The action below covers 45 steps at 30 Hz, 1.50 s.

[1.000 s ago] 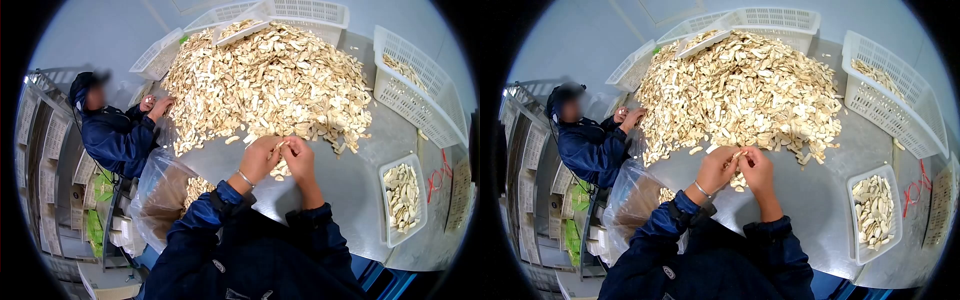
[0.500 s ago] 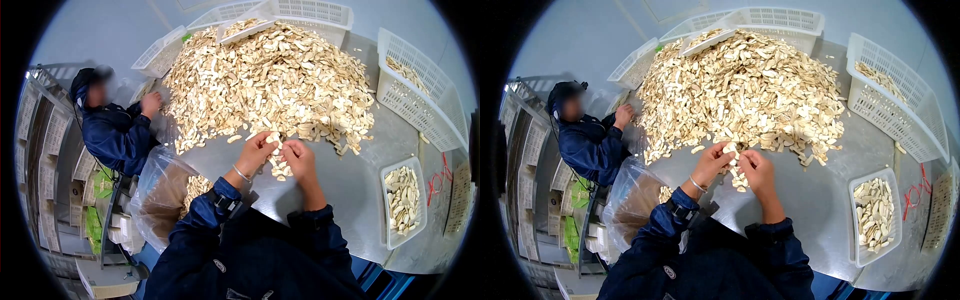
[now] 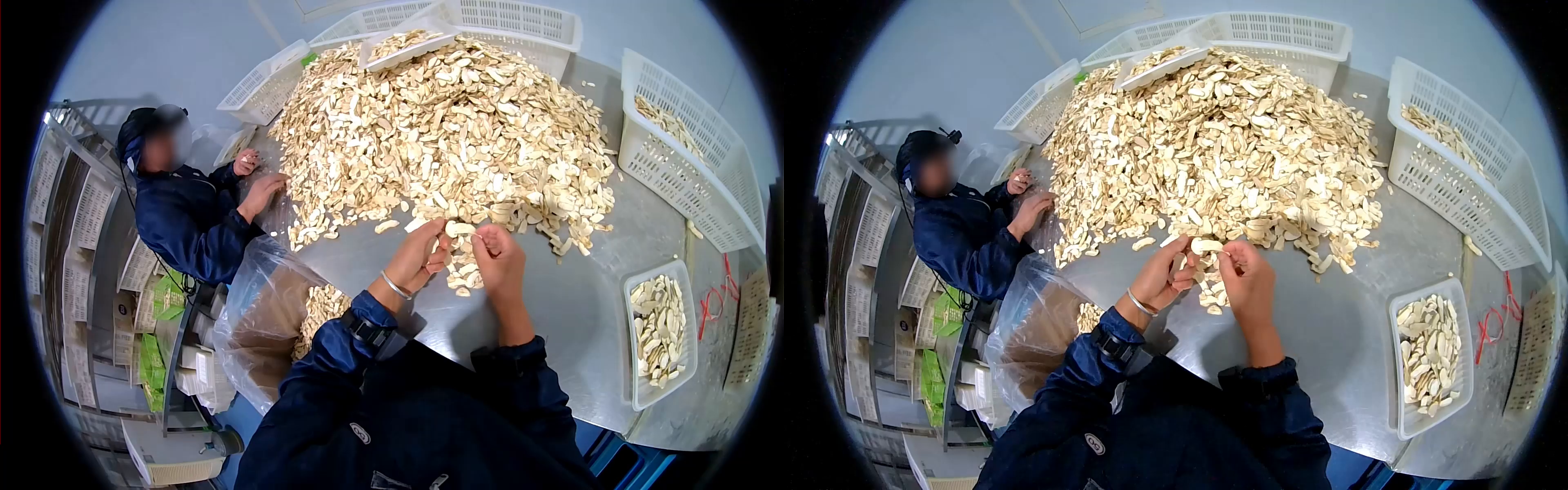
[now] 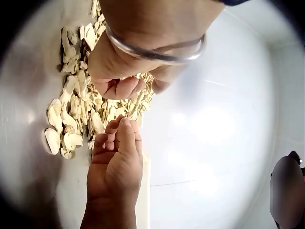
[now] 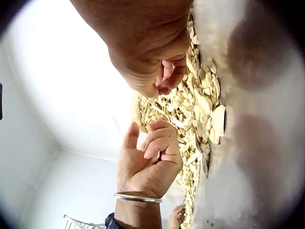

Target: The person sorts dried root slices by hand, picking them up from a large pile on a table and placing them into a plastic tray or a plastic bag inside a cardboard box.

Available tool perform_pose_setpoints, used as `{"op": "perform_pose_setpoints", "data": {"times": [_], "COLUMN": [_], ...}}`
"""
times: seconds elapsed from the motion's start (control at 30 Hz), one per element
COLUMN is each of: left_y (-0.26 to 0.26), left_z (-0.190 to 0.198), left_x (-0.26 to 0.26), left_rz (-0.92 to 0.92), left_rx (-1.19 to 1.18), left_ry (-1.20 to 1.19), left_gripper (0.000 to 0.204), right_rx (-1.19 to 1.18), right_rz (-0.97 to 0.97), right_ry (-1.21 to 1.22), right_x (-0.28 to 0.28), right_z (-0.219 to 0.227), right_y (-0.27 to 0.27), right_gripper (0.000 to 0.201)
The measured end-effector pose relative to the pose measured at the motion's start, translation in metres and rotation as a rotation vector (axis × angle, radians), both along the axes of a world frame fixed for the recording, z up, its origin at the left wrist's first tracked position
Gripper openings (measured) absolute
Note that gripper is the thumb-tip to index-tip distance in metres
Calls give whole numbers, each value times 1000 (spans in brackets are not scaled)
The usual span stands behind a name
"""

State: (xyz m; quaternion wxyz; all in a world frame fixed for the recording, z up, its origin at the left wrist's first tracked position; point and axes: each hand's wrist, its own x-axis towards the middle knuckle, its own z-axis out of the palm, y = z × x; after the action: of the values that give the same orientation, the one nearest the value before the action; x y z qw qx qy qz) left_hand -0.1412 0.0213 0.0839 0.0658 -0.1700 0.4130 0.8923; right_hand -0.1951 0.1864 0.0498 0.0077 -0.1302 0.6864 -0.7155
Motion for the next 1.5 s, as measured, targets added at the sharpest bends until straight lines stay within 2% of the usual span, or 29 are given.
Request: {"op": "perform_pose_setpoints", "data": {"times": [0.1, 0.2, 0.4, 0.6, 0.7, 0.8, 0.9, 1.0, 1.07, 1.1, 1.17, 1.2, 1.3, 1.4, 1.5], "left_y": [-2, 0, 2, -10, -23, -49, -62, -65, -67, -61, -46, -45, -22, 17, 36], "left_z": [-3, -8, -5, -15, -13, -17, -27, -43, -51, -47, -43, -52, -49, -4, -7], "left_x": [0, 1, 2, 8, 21, 47, 72, 92, 98, 96, 81, 72, 46, 20, 6], "left_rz": [-41, -10, 21, 10, 50, 171, 318, 391, 352, 332, 300, 272, 118, -79, -149], "left_rx": [-195, -263, -280, -254, -328, -418, -537, -630, -596, -655, -769, -955, -1033, -1719, -1981], "left_ry": [38, 30, 23, 30, 39, 2, -70, -132, -120, -114, -99, 64, 106, 181, 69], "left_gripper": [16, 13, 16, 13, 15, 9, 15, 23, 25, 23, 20, 17, 21, 33, 41], "right_rx": [73, 80, -152, -195, -102, 116, 345, 537, 358, 270, 304, 321, 432, 352, 269], "right_rz": [-14, 1, 101, 255, 83, -114, -149, -51, -18, -2, -19, -27, 43, 25, 9], "right_ry": [36, 28, -86, -179, -110, -33, 76, 234, 240, 244, 266, 276, 198, 213, 175], "right_x": [1, 2, -3, -3, -1, -9, -12, -12, -7, -5, -6, -5, -3, -4, -6], "right_z": [5, 9, -10, -8, 1, -3, 1, -16, -16, -14, -16, -16, -15, -16, -21], "right_y": [2, 3, 0, 2, 6, 17, 25, 26, 16, 13, 11, 11, 12, 11, 9], "right_gripper": [9, 8, 11, 13, 14, 15, 12, 16, 15, 15, 14, 14, 14, 14, 14]}}
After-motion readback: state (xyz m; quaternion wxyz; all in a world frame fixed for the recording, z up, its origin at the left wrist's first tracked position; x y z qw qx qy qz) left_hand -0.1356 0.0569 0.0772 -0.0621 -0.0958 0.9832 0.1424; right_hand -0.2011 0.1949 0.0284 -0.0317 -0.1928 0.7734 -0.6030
